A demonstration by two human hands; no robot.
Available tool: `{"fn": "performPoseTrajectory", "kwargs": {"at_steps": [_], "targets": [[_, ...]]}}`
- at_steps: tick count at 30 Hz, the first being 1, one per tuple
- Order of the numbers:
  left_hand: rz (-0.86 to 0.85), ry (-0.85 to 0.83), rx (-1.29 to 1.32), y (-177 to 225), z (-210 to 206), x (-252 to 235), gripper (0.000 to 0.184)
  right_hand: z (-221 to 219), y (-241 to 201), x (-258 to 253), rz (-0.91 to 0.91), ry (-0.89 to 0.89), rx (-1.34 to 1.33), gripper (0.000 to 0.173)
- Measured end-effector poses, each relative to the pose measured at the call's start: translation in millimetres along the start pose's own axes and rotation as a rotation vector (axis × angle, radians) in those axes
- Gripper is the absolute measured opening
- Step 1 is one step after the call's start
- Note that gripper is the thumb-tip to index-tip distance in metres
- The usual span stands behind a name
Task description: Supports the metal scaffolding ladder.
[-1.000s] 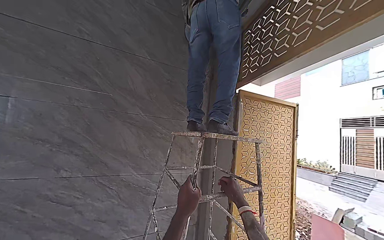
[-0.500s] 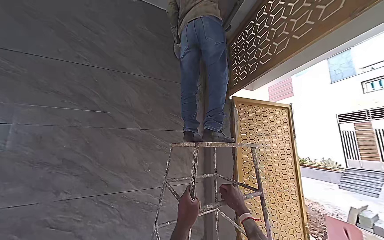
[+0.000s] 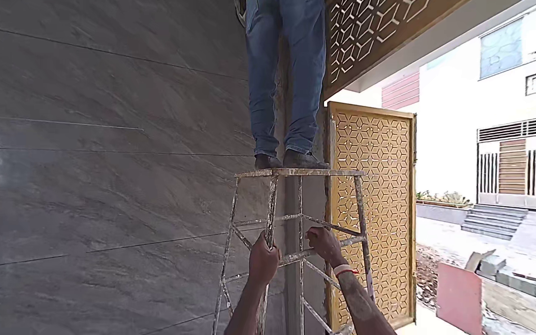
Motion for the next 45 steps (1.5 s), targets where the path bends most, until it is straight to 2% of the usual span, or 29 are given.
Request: {"fn": "performPoseTrajectory", "kwargs": {"at_steps": [21, 25, 34, 43, 45], "targets": [[0.009, -0.046, -0.047, 3, 2, -1, 0.023, 5, -7, 7, 0.036, 0.023, 0.04, 0.034], [0.009, -0.063, -0.091, 4, 2, 1, 0.016, 7, -9, 12, 0.051, 0.018, 0.033, 0.034], [-0.007, -0.057, -0.099, 6, 2, 4, 0.018, 7, -8, 14, 0.036, 0.026, 0.007, 0.033], [-0.036, -0.046, -0.055, 15, 7, 19, 0.016, 3, -1, 21, 0.102, 0.082, -0.056, 0.032], [-0.061, -0.035, -0.055, 6, 4, 13, 0.014, 2, 2, 26, 0.111, 0.082, -0.065, 0.033]]}}
Point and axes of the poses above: each hand's wrist, its own x-axis away from the middle knuckle, its own z-axis out of the back of the hand, y = z × x, the point moved 1 cm from there along -x, towards the middle knuckle, and after that the axes turned 14 degrees about -z, right-handed, at the moved point
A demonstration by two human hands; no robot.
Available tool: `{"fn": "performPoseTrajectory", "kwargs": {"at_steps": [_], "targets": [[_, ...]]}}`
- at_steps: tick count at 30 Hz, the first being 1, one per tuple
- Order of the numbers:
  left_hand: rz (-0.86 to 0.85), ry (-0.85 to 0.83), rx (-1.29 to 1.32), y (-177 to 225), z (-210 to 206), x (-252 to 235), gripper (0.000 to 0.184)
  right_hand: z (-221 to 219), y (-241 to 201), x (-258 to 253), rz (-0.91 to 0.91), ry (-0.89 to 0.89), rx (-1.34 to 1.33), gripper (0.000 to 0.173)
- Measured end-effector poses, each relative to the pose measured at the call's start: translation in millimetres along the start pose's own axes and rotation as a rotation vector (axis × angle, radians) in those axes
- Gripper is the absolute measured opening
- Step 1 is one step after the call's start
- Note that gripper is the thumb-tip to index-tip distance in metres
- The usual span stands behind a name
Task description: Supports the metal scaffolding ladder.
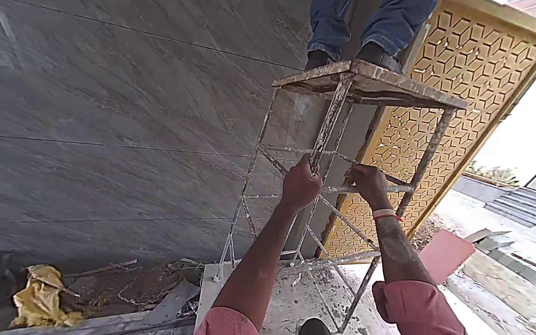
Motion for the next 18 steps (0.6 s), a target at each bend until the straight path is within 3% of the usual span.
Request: {"fn": "performPoseTrajectory", "kwargs": {"at_steps": [11, 18], "targets": [[-0.037, 0.014, 0.034, -6, -2, -10, 0.02, 0, 1, -14, 0.001, -0.028, 0.034, 0.038], [-0.126, 0.038, 0.035, -6, -2, -11, 0.012, -4, 10, -21, 0.006, -0.014, 0.029, 0.035]]}}
Point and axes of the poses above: each hand's wrist, its own x-axis away from the middle knuckle, its own z-axis out of the back of the hand, y = z × x, the point moved 1 cm from there along -x, towards the middle knuckle, and after that the axes turned 14 degrees about -z, right-handed, at the moved point
